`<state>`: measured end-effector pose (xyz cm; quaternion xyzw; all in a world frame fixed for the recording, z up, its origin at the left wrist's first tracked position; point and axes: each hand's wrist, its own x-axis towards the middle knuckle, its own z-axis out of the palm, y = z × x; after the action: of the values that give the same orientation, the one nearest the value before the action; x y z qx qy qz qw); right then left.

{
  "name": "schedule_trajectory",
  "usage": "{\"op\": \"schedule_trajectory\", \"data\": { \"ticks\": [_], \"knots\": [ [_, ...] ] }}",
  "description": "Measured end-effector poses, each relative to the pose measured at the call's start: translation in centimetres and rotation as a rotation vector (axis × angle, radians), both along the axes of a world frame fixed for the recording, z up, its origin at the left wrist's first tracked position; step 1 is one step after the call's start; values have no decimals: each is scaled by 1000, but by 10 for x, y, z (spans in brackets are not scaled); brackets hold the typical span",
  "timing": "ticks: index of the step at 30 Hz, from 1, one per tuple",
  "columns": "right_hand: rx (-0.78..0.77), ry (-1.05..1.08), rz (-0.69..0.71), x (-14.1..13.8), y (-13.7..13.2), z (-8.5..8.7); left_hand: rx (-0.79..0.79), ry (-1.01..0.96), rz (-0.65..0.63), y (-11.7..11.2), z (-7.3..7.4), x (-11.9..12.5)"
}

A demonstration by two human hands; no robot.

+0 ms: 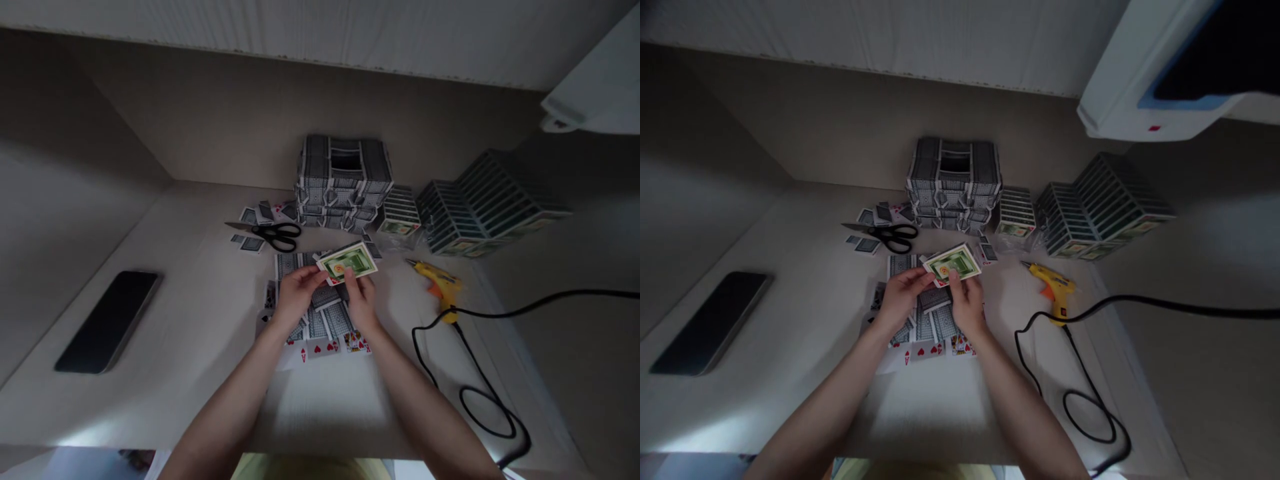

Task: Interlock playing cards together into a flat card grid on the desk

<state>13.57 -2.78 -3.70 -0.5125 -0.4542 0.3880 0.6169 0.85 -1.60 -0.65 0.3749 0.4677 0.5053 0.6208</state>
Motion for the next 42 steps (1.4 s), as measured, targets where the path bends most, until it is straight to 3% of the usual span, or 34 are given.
{"op": "schedule_trajectory", "data": {
  "ticks": [10, 15, 20, 24, 32, 35, 42],
  "knots": [
    [32, -59, -58, 0, 0, 0, -31, -41, -58, 0, 5, -2],
    [22, -49, -23, 1, -1, 1, -81, -159, -69, -1, 6, 0],
    [46, -130, -17, 2, -1, -2, -60, -133, -45, -2, 5, 1],
    [45, -112, -15, 0, -1, -1, 22, -25, -8, -1, 3, 1],
    [-6, 116, 136, -5, -1, 18, 324, 447, 137, -5, 2, -2],
    [-3, 202, 186, -2, -1, 18, 369, 509, 130, -6, -3, -3],
    [13, 285, 118, 0, 0, 12, 397, 573, 44, -7, -6, 0]
  ]
}}
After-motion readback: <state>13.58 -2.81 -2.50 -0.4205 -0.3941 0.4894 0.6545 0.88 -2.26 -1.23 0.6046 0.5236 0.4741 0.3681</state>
